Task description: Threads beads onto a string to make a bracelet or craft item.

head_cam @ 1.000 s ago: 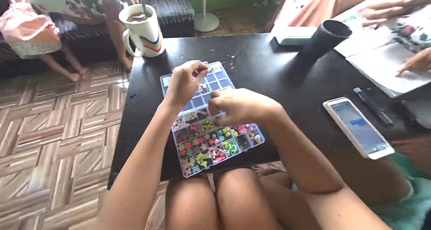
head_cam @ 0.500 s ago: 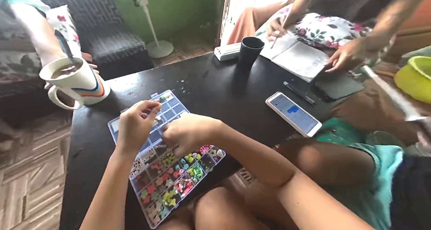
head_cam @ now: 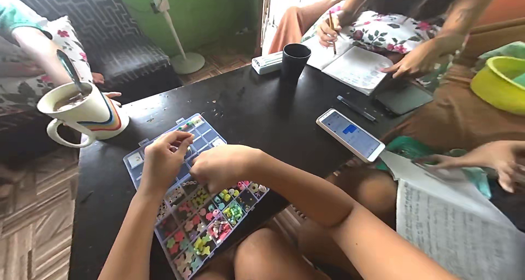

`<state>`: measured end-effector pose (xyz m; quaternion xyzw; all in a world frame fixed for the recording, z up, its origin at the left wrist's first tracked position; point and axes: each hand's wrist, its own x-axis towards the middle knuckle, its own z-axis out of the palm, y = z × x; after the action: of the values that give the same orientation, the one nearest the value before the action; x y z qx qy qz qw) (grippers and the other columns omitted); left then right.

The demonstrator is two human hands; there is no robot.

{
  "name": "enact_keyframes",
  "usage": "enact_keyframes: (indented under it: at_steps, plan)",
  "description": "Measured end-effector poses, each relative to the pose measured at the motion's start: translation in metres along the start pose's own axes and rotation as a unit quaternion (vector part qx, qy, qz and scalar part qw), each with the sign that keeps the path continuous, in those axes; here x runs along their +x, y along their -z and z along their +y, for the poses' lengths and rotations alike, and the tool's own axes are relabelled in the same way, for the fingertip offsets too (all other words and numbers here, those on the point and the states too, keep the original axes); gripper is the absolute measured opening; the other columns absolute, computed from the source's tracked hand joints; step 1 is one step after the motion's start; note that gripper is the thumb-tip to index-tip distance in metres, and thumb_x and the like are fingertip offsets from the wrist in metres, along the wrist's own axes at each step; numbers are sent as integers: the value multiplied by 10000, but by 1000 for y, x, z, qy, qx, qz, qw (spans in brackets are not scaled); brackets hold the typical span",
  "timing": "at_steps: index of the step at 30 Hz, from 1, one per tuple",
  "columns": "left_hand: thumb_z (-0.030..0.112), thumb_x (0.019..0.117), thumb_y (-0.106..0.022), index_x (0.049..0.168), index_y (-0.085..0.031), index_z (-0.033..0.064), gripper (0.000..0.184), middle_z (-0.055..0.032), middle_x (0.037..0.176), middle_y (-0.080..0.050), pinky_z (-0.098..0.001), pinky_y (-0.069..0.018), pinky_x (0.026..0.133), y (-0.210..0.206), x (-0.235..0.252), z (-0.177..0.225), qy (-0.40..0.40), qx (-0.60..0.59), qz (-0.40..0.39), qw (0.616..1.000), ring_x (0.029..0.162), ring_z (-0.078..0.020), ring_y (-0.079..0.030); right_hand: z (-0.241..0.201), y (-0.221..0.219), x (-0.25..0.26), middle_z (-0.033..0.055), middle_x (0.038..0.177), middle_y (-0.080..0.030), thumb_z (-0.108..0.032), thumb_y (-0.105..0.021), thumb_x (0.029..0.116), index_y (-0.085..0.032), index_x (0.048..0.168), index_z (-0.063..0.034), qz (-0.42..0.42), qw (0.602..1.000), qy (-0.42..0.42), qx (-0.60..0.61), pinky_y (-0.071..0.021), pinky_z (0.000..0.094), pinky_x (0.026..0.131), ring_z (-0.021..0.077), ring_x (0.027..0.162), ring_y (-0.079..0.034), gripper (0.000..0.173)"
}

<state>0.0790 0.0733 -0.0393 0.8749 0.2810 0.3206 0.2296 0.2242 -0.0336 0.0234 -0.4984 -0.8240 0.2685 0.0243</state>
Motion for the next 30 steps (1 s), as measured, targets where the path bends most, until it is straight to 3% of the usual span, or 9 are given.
enact_keyframes:
  at_steps: [4,8,11,15,18,21,24,30]
  plan:
    - [83,986,-638,1065,-730,-18,158,-150,993,-721,-392,-559,769,1,0,1,5,1,-3,1000,854,-212,-687,10,-1,1,144,812,-623,-25,-675,922,-685,908,65,37,998,47,35,-446,400,686,225,755,-572,92]
    - [84,986,-641,1067,-727,-23,159,-153,991,-721,-375,-563,757,2,0,4,15,-9,3,1000,839,-198,-688,25,-1,3,188,839,-666,21,-647,928,-705,970,108,111,983,105,100,-463,329,699,199,754,-596,113]
    - [67,977,-641,1075,-716,-25,154,-141,985,-716,-340,-561,749,4,0,5,30,-27,13,999,821,-155,-679,39,0,9,206,876,-694,39,-639,931,-708,998,107,200,966,103,126,-525,349,741,229,790,-656,118]
    - [92,984,-646,1083,-702,-16,157,-62,930,-704,-204,-534,705,4,1,6,37,-75,40,996,754,-17,-635,54,0,14,189,850,-678,22,-663,924,-676,992,98,300,941,71,139,-545,375,708,236,749,-659,103]
    - [102,988,-646,1080,-698,-19,160,-29,931,-716,-170,-533,713,5,3,6,35,-110,52,992,762,18,-636,60,-6,19,176,831,-667,44,-662,904,-664,964,83,382,909,53,160,-557,368,662,228,715,-656,71]
    - [96,991,-644,1084,-692,-21,156,-7,919,-706,-157,-529,726,7,4,11,54,-145,61,986,770,28,-631,58,-11,18,173,931,-672,25,-657,933,-676,1010,54,436,873,18,217,-584,372,691,226,766,-667,84]
    - [93,987,-649,1075,-690,-2,136,35,897,-700,-146,-536,720,8,4,16,60,-196,70,976,761,36,-634,52,-14,18,156,934,-677,-16,-617,984,-661,1092,35,440,828,2,349,-565,328,636,184,709,-642,128]
    - [84,996,-626,1058,-705,64,102,79,867,-696,-158,-540,711,7,3,21,77,-271,42,958,744,11,-636,50,-18,25,87,946,-653,-38,-565,1023,-603,1192,-14,423,745,4,515,-580,269,673,94,696,-636,175]
